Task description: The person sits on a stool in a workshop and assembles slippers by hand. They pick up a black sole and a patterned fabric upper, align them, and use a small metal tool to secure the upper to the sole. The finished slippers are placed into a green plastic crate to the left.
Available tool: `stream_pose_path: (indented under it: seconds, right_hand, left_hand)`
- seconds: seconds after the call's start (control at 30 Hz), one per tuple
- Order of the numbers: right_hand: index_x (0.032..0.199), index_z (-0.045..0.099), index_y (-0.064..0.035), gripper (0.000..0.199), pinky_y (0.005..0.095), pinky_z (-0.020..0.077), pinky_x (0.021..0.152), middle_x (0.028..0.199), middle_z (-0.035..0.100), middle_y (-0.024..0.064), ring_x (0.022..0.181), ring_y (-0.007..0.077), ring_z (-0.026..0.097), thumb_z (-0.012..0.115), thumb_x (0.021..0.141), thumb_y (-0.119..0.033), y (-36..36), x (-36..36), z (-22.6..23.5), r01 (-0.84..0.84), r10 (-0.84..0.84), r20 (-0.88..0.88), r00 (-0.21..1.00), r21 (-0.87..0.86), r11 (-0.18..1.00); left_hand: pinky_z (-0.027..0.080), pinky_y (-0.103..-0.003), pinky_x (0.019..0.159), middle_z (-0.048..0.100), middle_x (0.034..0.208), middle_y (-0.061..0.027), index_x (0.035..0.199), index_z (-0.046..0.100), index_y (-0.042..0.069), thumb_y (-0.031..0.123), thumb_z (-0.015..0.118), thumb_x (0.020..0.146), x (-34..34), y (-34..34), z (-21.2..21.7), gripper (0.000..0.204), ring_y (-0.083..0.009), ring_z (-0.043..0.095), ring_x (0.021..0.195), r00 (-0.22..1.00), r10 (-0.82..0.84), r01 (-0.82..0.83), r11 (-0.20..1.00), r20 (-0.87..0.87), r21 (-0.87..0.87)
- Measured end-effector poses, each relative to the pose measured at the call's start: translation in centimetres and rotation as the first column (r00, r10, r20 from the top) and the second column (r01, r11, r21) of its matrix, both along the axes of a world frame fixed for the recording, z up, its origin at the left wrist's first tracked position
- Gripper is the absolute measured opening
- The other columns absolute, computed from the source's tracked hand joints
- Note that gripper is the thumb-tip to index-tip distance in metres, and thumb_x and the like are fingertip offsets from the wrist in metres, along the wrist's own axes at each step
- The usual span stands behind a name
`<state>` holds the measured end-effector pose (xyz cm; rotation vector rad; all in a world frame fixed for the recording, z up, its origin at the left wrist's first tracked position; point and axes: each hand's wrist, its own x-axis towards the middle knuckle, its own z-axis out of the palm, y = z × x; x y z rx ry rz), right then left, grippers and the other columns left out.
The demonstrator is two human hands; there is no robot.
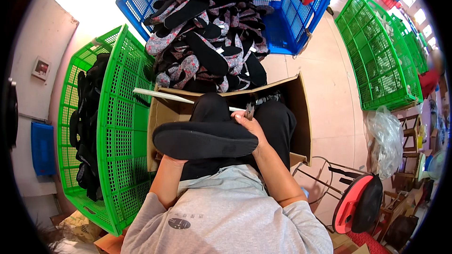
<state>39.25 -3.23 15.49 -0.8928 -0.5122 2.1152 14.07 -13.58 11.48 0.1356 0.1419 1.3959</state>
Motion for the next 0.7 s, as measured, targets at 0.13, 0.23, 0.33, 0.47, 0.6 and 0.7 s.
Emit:
stream_pose_path:
  seconds: [0.13,0.23,0.33,0.47,0.6,0.7]
  right_hand:
    - [0.111,0.063,-0.0090,0.023,0.0229,0.0477,0.060,0.104,0.067,0.0072,0.088,0.0146,0.067,0.065,0.094,-0.025,-0.9,-1.0,0.1,-0.009,0.009,0.061,0.998,-0.012,1.000]
    - [0.116,0.059,-0.0095,0.024,0.0198,0.0382,0.048,0.114,0.066,0.0115,0.098,0.0177,0.069,0.056,0.099,-0.025,-0.6,-0.1,0.5,0.017,-0.018,0.027,0.999,0.050,0.999]
    - [0.118,0.058,-0.0077,0.028,0.0186,0.0312,0.044,0.117,0.065,0.0127,0.102,0.0185,0.069,0.044,0.103,-0.027,-0.5,0.1,2.4,0.080,-0.063,-0.095,0.993,0.180,0.980]
    - [0.117,0.058,-0.0046,0.029,0.0192,0.0375,0.049,0.123,0.062,0.0160,0.099,0.0195,0.067,0.044,0.102,-0.025,-0.1,0.0,3.4,0.088,-0.062,-0.097,0.993,0.296,0.951]
    - [0.108,0.062,-0.0034,0.023,0.0261,0.0499,0.081,0.123,0.063,0.0146,0.105,0.0173,0.061,0.049,0.100,-0.021,-0.4,-0.3,3.4,0.028,-0.062,0.064,0.996,0.430,0.903]
    - [0.099,0.062,-0.0020,0.015,0.0317,0.0445,0.097,0.119,0.064,0.0160,0.107,0.0169,0.058,0.054,0.097,-0.015,-1.1,0.0,3.3,0.039,-0.068,0.060,0.996,0.394,0.918]
  left_hand:
    - [0.046,-0.044,0.104,0.060,0.132,-0.0143,0.130,0.058,0.004,0.023,0.057,0.096,0.8,0.2,3.3,0.039,-0.0286,0.058,0.121,0.989,0.093,-0.088,0.995,-0.116,0.051]
    - [0.046,-0.042,0.104,0.059,0.133,-0.0164,0.131,0.057,0.000,0.019,0.059,0.095,0.2,0.3,11.4,0.041,-0.0265,0.058,0.121,0.936,-0.025,-0.029,0.989,-0.352,-0.146]
    - [0.046,-0.030,0.099,0.059,0.129,-0.0140,0.134,0.049,-0.007,-0.001,0.059,0.088,1.6,1.4,16.8,0.048,-0.0181,0.060,0.114,0.751,-0.076,0.077,0.997,-0.656,-0.026]
    - [0.049,-0.028,0.072,0.063,0.087,-0.0044,0.099,0.054,0.000,0.008,0.065,0.090,3.1,2.3,14.5,0.016,-0.0102,0.060,0.081,-0.068,0.032,0.225,0.974,-0.997,0.016]
    - [0.047,-0.030,0.070,0.060,0.083,-0.0020,0.094,0.054,0.001,0.015,0.068,0.090,4.8,2.4,11.1,0.020,-0.0098,0.055,0.076,-0.029,-0.020,0.213,0.977,-0.999,-0.026]
    - [0.044,-0.025,0.081,0.062,0.096,-0.0006,0.103,0.062,0.000,0.016,0.066,0.092,5.6,2.4,9.8,0.020,-0.0111,0.055,0.088,0.561,-0.219,0.162,0.975,-0.799,-0.154]
